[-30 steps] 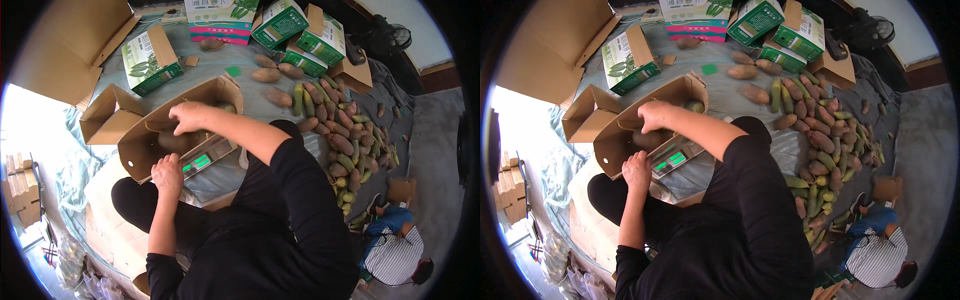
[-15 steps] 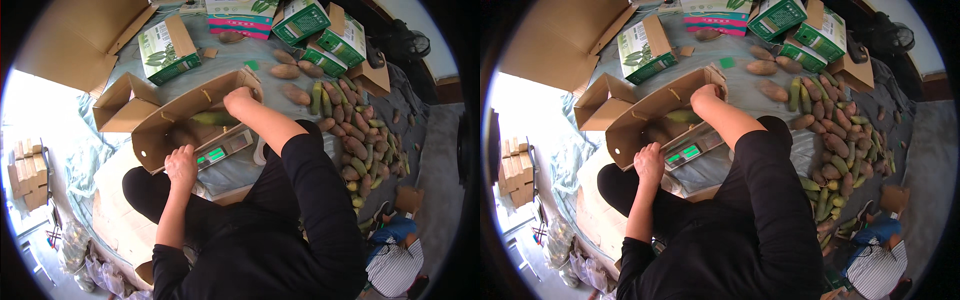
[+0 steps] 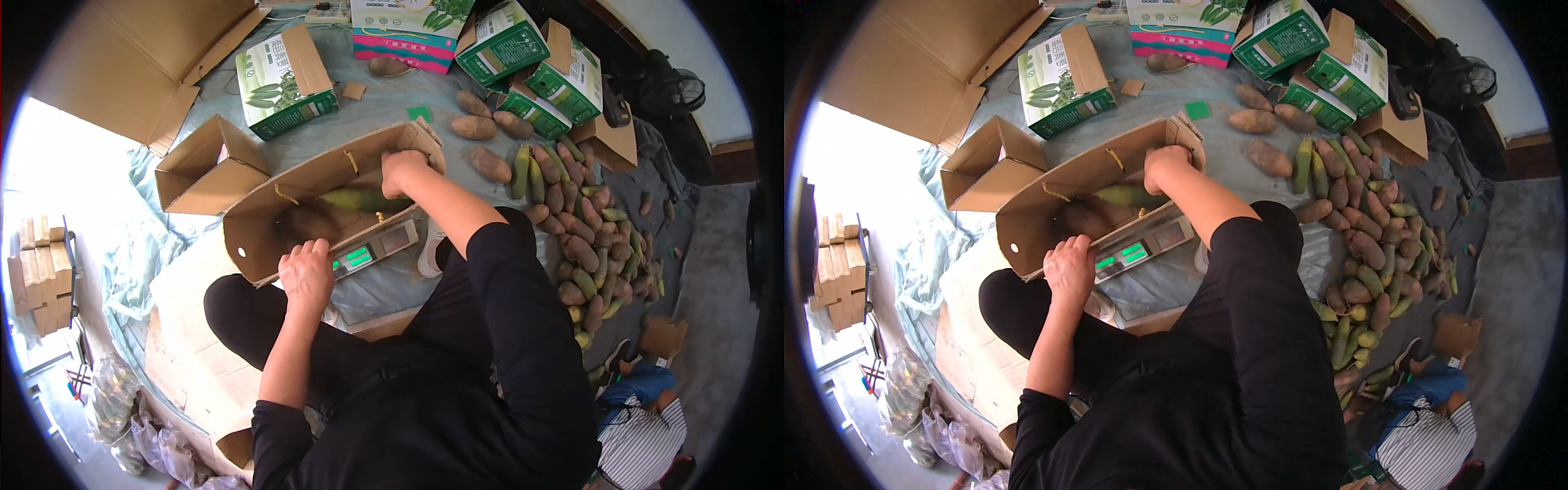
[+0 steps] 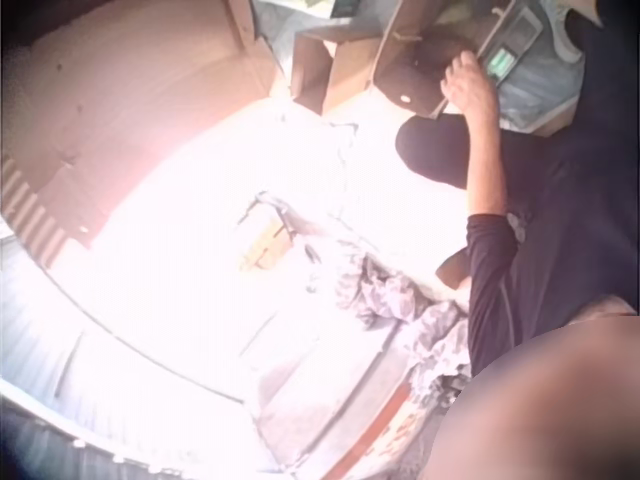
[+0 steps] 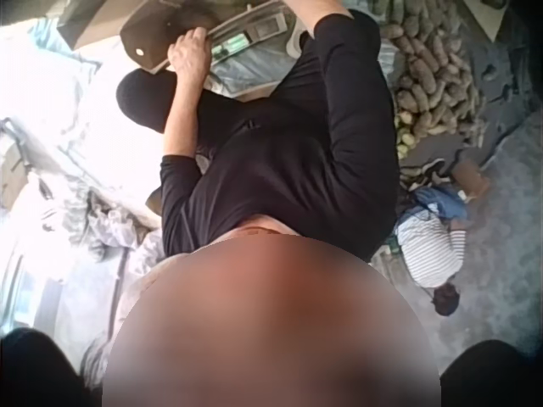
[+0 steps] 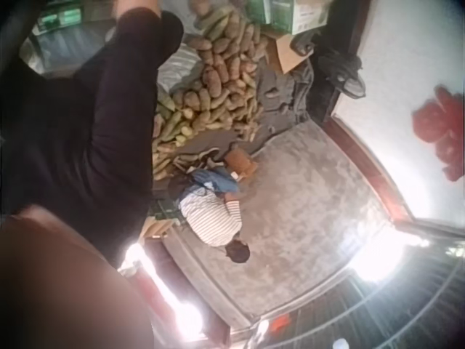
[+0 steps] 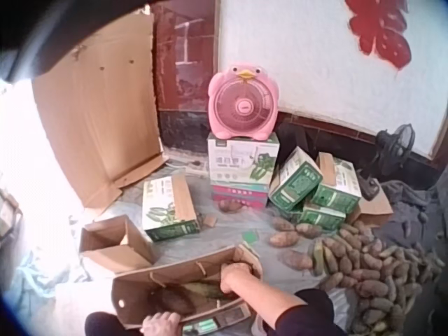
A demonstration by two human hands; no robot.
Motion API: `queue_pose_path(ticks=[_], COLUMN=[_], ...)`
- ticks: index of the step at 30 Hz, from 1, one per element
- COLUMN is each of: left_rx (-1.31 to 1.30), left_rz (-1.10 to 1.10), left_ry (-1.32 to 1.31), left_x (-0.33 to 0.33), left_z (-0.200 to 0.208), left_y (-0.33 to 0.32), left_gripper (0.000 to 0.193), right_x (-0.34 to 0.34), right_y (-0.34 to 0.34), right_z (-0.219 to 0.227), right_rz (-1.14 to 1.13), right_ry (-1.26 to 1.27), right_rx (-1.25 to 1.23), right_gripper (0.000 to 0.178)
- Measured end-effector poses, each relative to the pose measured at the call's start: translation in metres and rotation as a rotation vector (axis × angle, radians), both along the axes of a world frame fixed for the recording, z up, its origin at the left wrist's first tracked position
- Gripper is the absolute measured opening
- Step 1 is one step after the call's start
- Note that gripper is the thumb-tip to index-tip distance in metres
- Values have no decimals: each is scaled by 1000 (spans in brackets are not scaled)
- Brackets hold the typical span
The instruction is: Weighing and packing sweet potatoes into cardboard boxes.
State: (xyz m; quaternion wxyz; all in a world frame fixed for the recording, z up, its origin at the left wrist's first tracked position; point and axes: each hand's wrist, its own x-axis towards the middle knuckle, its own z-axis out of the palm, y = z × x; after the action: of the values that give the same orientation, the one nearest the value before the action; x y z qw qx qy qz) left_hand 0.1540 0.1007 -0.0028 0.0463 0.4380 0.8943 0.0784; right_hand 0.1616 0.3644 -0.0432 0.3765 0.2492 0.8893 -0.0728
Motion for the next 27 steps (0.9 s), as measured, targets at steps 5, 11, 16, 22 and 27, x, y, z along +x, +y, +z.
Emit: queue_pose_path(ticks=[5, 11, 16, 22, 27], left_rx=[23, 15, 3, 0, -49], left_rz=[-3, 2, -5, -44, -13], left_ry=[18, 55, 69, 73, 75], left_x=[0, -1, 2, 5, 6], left_z=[-3, -1, -2, -2, -1], left_y=[-3, -2, 1, -2, -1], left_gripper=[12, 12, 10, 12, 13], right_x=[3, 6, 15, 51, 132], right_y=[3, 2, -9, 41, 116], right_z=[62, 99, 71, 100, 73], right_rz=[-60, -102, 67, -139, -618], right_ry=[165, 191, 529, 773, 1004], right_rx=[-136, -467, -538, -670, -649], right_gripper=[57, 69, 72, 58, 48])
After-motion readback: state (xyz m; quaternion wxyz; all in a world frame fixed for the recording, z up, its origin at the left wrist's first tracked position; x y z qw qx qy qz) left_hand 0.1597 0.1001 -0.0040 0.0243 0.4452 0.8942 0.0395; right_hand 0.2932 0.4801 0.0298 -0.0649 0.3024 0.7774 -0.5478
